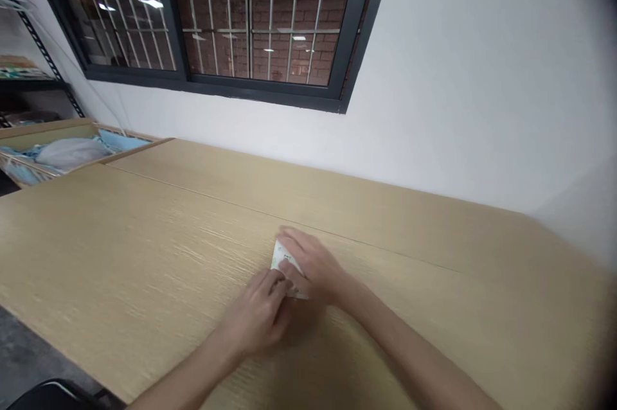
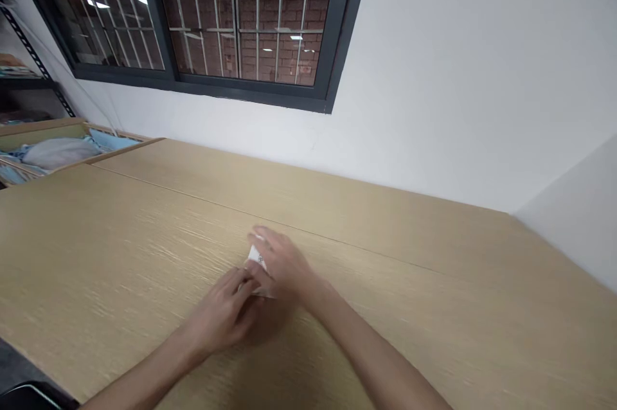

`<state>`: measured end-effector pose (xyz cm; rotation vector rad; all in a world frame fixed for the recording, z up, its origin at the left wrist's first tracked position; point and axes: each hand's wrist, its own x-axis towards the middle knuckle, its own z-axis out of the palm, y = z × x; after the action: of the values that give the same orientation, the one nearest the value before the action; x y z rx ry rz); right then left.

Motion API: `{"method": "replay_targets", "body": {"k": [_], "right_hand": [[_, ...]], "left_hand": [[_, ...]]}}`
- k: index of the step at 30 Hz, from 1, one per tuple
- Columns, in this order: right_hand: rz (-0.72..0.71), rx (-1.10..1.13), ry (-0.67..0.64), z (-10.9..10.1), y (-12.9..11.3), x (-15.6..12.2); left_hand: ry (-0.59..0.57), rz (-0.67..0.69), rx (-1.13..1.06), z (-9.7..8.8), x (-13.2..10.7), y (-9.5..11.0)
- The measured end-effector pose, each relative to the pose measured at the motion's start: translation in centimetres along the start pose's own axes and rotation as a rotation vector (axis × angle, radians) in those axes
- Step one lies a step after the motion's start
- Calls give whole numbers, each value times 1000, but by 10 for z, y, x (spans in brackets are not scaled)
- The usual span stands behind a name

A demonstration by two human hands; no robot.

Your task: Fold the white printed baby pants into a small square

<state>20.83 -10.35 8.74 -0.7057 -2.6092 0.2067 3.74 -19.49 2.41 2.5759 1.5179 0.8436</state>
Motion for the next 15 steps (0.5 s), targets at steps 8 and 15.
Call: {"method": "replay_targets", "body": {"k": [8, 15], "right_hand": [[-164, 312, -367, 16, -15, -24], [-101, 131, -333, 23, 32, -19]], "left_hand": [[-11, 210, -15, 25, -7, 19], [-94, 167, 154, 10, -7, 22]]}}
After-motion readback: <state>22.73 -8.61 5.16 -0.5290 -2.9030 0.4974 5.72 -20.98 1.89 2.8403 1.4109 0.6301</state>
